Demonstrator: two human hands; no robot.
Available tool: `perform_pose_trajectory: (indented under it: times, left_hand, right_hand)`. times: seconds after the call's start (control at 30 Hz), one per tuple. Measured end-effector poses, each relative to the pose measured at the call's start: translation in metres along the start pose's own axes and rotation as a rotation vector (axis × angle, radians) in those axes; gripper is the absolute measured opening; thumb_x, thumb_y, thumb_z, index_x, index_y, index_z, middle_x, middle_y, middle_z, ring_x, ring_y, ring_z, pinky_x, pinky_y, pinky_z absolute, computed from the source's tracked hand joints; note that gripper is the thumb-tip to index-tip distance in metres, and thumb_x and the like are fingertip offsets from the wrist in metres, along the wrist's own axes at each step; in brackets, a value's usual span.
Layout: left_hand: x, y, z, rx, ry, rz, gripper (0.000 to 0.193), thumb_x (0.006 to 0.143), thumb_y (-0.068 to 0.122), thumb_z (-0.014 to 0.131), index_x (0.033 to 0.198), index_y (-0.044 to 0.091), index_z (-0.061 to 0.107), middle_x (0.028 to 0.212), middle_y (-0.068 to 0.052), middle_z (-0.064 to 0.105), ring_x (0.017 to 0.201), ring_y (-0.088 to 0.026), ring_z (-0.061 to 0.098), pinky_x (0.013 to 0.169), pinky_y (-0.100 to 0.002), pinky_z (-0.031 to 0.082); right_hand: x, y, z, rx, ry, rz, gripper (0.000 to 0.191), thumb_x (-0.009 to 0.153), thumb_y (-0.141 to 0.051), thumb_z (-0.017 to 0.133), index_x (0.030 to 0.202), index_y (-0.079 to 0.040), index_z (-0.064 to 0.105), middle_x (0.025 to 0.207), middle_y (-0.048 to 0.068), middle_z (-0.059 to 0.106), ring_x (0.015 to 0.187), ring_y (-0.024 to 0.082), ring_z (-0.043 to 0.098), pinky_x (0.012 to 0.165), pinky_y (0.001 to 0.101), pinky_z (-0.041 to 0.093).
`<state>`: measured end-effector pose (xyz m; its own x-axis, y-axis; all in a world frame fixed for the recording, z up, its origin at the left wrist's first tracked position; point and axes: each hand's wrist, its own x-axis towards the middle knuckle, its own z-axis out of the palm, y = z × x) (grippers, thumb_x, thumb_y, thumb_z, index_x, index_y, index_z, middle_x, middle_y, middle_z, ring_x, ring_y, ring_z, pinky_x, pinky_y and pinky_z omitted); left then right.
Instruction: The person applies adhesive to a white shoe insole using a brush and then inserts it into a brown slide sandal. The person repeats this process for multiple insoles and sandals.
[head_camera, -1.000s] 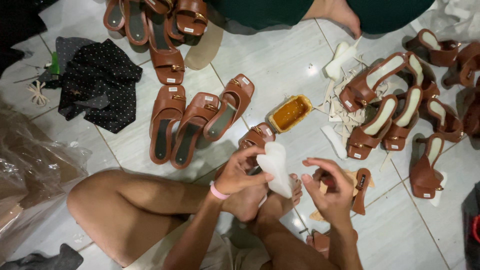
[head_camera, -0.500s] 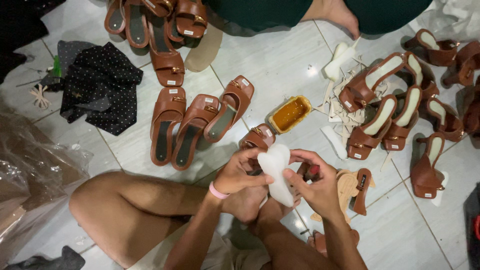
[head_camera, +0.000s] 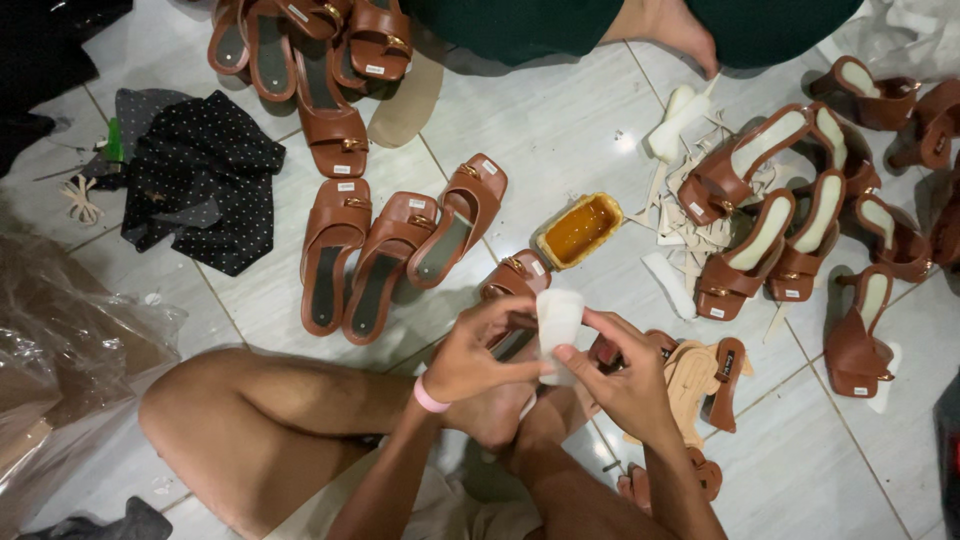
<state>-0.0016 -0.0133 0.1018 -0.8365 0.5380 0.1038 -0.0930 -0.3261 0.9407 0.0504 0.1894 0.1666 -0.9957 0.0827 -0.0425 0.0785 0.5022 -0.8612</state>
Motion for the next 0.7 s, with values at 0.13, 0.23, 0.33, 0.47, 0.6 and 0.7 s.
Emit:
perform_pose_trajectory:
  times: [0.13, 0.23, 0.33, 0.47, 0.6, 0.7]
  left_hand:
    - [-0.001, 0.004, 0.004, -0.088, 0.061, 0.011, 0.058, 0.089, -0.001, 0.081, 0.142, -0.004, 0.056, 0.131, -0.011, 0.068, 0.122, -0.016, 0.066, 0.108, -0.034, 0.055]
    - [0.0, 0.002, 0.007, -0.082, 0.093, -0.001, 0.053, 0.092, -0.003, 0.079, 0.141, -0.006, 0.059, 0.128, -0.012, 0.071, 0.118, -0.017, 0.069, 0.104, -0.033, 0.058]
    - [-0.002, 0.002, 0.007, -0.087, 0.107, -0.013, 0.051, 0.092, -0.005, 0.079, 0.14, -0.007, 0.061, 0.125, -0.013, 0.072, 0.114, -0.017, 0.069, 0.102, -0.033, 0.058]
    - [-0.004, 0.002, 0.006, -0.119, 0.119, 0.007, 0.051, 0.094, -0.006, 0.075, 0.142, -0.007, 0.059, 0.126, -0.013, 0.071, 0.116, -0.017, 0.067, 0.103, -0.033, 0.057]
    - [-0.005, -0.004, 0.008, -0.127, 0.114, 0.043, 0.05, 0.093, -0.006, 0.075, 0.14, -0.006, 0.058, 0.124, -0.012, 0.07, 0.116, -0.018, 0.068, 0.103, -0.034, 0.058]
    - [-0.006, -0.01, 0.009, -0.147, 0.103, 0.022, 0.051, 0.093, -0.005, 0.075, 0.14, -0.005, 0.057, 0.125, -0.011, 0.071, 0.116, -0.018, 0.068, 0.102, -0.034, 0.058]
  right_hand:
    - [-0.004, -0.008, 0.002, -0.086, 0.034, -0.175, 0.049, 0.09, -0.016, 0.08, 0.134, 0.0, 0.066, 0.117, 0.011, 0.073, 0.088, 0.014, 0.068, 0.072, 0.0254, 0.055]
    - [-0.009, -0.02, 0.004, -0.214, 0.047, -0.199, 0.055, 0.089, -0.014, 0.077, 0.14, 0.0, 0.061, 0.118, 0.016, 0.069, 0.089, 0.017, 0.072, 0.071, 0.0288, 0.058]
    - [-0.012, -0.029, 0.005, -0.334, -0.009, -0.182, 0.068, 0.082, -0.012, 0.077, 0.145, 0.0, 0.054, 0.121, 0.022, 0.066, 0.082, 0.02, 0.071, 0.064, 0.0326, 0.058]
    - [-0.012, -0.027, 0.005, -0.145, -0.037, -0.058, 0.064, 0.091, -0.006, 0.07, 0.151, -0.003, 0.047, 0.127, 0.021, 0.063, 0.08, 0.015, 0.073, 0.062, 0.0276, 0.061]
    - [-0.013, -0.017, 0.003, -0.085, 0.097, -0.161, 0.055, 0.09, 0.0, 0.068, 0.143, -0.007, 0.059, 0.113, 0.009, 0.075, 0.074, 0.007, 0.065, 0.061, 0.0218, 0.053]
    - [-0.015, -0.012, 0.003, -0.047, 0.181, -0.118, 0.036, 0.089, -0.008, 0.079, 0.125, -0.008, 0.074, 0.108, 0.007, 0.077, 0.068, 0.005, 0.06, 0.055, 0.0196, 0.045]
